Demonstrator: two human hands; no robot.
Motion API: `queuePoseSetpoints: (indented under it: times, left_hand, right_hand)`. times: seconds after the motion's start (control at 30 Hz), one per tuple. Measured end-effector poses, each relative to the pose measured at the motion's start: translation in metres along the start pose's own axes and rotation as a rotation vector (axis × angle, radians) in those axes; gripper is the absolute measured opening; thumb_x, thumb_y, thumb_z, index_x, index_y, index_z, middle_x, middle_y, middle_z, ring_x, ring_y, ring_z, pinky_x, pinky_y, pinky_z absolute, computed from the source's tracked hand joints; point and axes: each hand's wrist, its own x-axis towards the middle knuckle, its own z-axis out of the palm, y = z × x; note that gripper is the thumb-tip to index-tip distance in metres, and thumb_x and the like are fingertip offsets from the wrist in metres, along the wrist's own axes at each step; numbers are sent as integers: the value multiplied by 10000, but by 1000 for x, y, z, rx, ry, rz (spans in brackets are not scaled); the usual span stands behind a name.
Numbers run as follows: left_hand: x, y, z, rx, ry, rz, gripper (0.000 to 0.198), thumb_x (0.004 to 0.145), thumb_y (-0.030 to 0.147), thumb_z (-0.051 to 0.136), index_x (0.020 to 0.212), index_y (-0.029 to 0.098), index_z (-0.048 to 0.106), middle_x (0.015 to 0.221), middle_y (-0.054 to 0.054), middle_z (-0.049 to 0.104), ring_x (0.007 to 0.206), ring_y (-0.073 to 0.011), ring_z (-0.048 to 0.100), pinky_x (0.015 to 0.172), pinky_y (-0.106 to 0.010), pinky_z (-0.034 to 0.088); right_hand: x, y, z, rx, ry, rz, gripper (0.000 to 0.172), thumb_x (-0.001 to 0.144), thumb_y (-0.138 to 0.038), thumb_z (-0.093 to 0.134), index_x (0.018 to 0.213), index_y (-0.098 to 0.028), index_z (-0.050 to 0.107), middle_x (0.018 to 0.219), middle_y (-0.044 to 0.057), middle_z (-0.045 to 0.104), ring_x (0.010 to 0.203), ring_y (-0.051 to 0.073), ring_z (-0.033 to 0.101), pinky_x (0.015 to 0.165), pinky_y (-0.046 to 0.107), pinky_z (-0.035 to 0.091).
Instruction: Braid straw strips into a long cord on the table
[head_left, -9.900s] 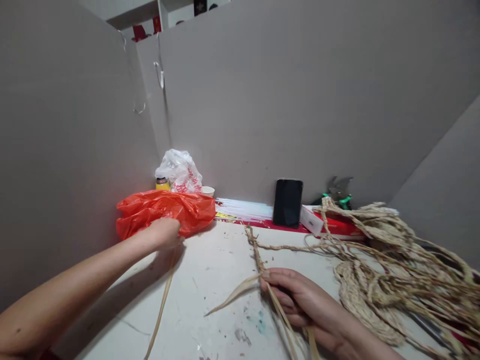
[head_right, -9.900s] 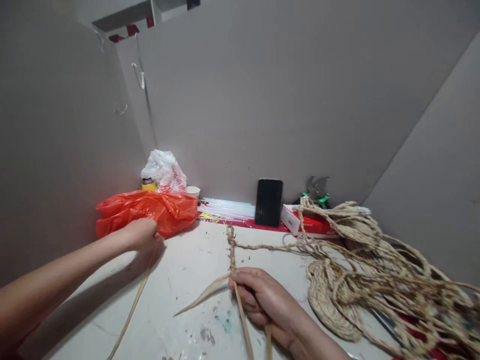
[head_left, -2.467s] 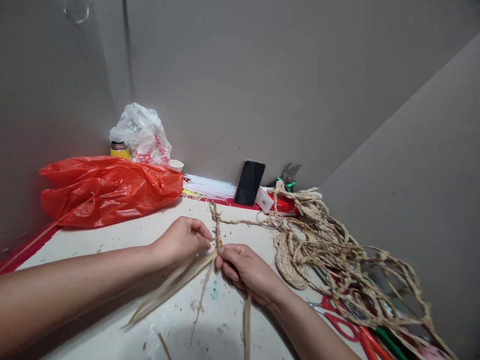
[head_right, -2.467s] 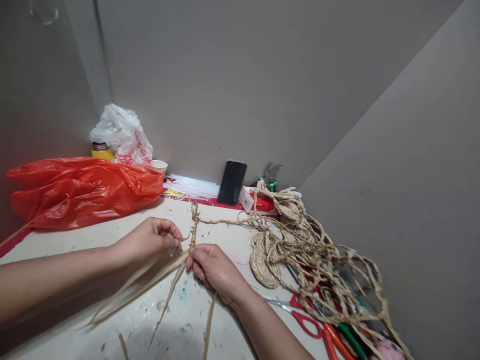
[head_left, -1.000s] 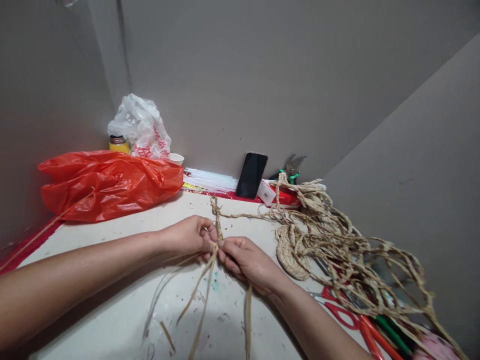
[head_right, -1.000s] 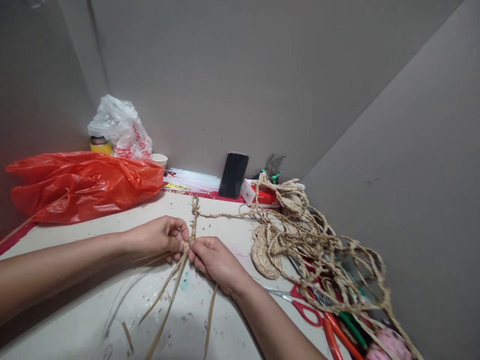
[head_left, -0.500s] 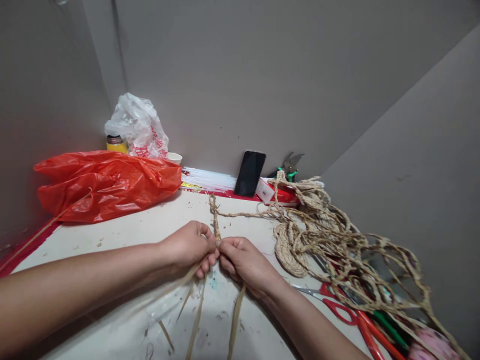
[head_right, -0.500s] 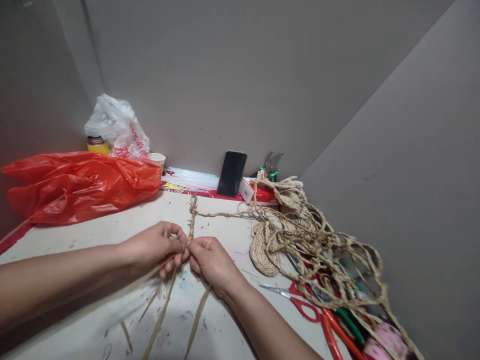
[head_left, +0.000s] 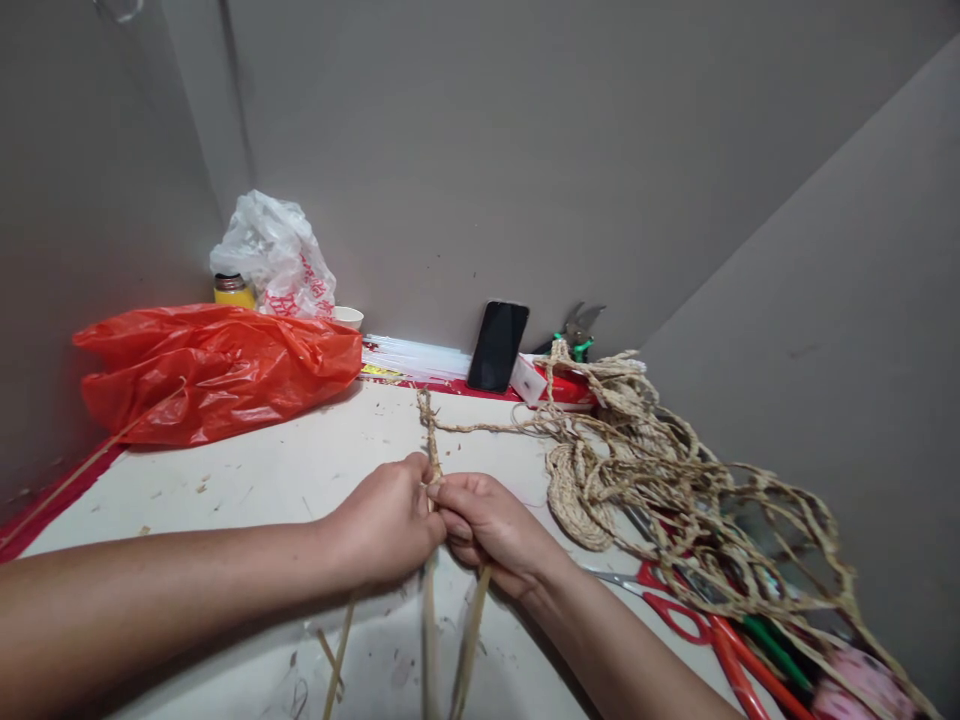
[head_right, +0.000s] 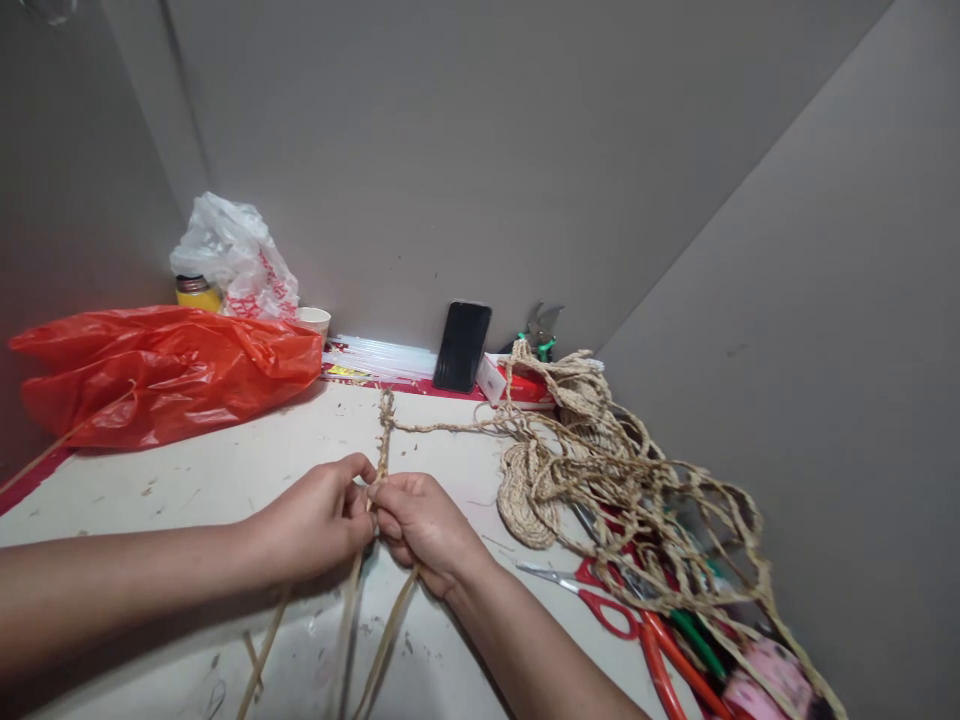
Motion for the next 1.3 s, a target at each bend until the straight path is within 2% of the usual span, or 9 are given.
queuePoseSetpoints:
  times: [0.07, 0.23, 0.43, 0.6, 0.73, 0.83, 1.03, 1.2, 1.3]
  left_hand:
    - [2, 3, -10, 5, -33, -33, 170, 711, 250, 516, 847, 162, 567, 551, 33, 523, 491, -106, 450, 460, -210, 283]
    - [15, -2, -28, -87, 175, 30, 203, 687, 225, 526, 860, 149, 599, 679, 8, 565, 631, -115, 499, 605, -226, 374]
    - [27, -18, -12, -707, -320, -214, 153, 652, 219, 490, 791, 157, 510, 593, 14, 546, 507, -106, 506, 567, -253, 428]
    - [29, -20, -9, -518, -339, -201, 174, 727, 293, 449, 635, 161, 516, 453, 66, 382, 353, -54, 251, 387, -195, 203]
    - [29, -21, -11, -339, -255, -12, 236, 767, 289, 456, 642, 134, 583, 551, 25, 521, 485, -70, 393, 515, -190, 323]
    - [30, -25, -10, -276, -241, 35, 225, 773, 267, 452, 703, 128, 615, 678, -5, 615, 605, -99, 485, 630, -207, 379]
    - [33, -28, -6, -379, -217, -7, 150, 733, 241, 489, 663, 134, 567, 614, 6, 571, 542, -82, 433, 551, -199, 340]
    - [30, -21, -8, -549, -254, -134, 136, 717, 261, 498, 630, 157, 511, 447, 78, 358, 359, -45, 236, 388, -212, 162]
    - [30, -20, -9, -575, -279, -182, 203, 716, 328, 540, 602, 174, 472, 427, 89, 327, 323, -39, 199, 357, -231, 97]
  right_hand:
    - [0, -2, -1, 13, -6, -6, 339, 680, -370, 664, 520, -168, 443, 352, -107, 339, 280, 1, 174, 310, 172, 83]
    - [0, -5, -4, 23, -42, -3, 273, 707, -382, 669, 671, -135, 559, 356, -116, 330, 298, 5, 151, 319, 171, 68]
    - [0, -5, -7, -13, -99, 23, 325, 721, -434, 670, 692, -123, 580, 369, -116, 328, 308, 3, 138, 323, 179, 61]
    - [0, -7, -12, -59, -129, 55, 307, 715, -428, 674, 699, -141, 565, 381, -123, 314, 313, 9, 131, 328, 182, 64]
    - [0, -8, -17, -174, -113, 73, 334, 737, -476, 638, 696, -157, 548, 400, -114, 327, 322, 22, 159, 337, 195, 78]
    - [-1, -8, -21, -282, -104, 51, 350, 765, -501, 603, 703, -161, 549, 413, -108, 309, 355, 39, 157, 361, 210, 83]
    - [-2, -10, -23, -509, -54, -18, 339, 803, -482, 556, 693, -162, 560, 466, -85, 292, 421, 65, 198, 407, 219, 127]
    - [-1, -10, -24, -713, -12, -154, 266, 830, -374, 521, 669, -165, 561, 551, -44, 404, 498, 87, 308, 469, 209, 247]
    - [-1, -9, -22, -813, 30, -221, 236, 836, -306, 482, 652, -169, 537, 573, -31, 431, 542, 103, 359, 512, 211, 292]
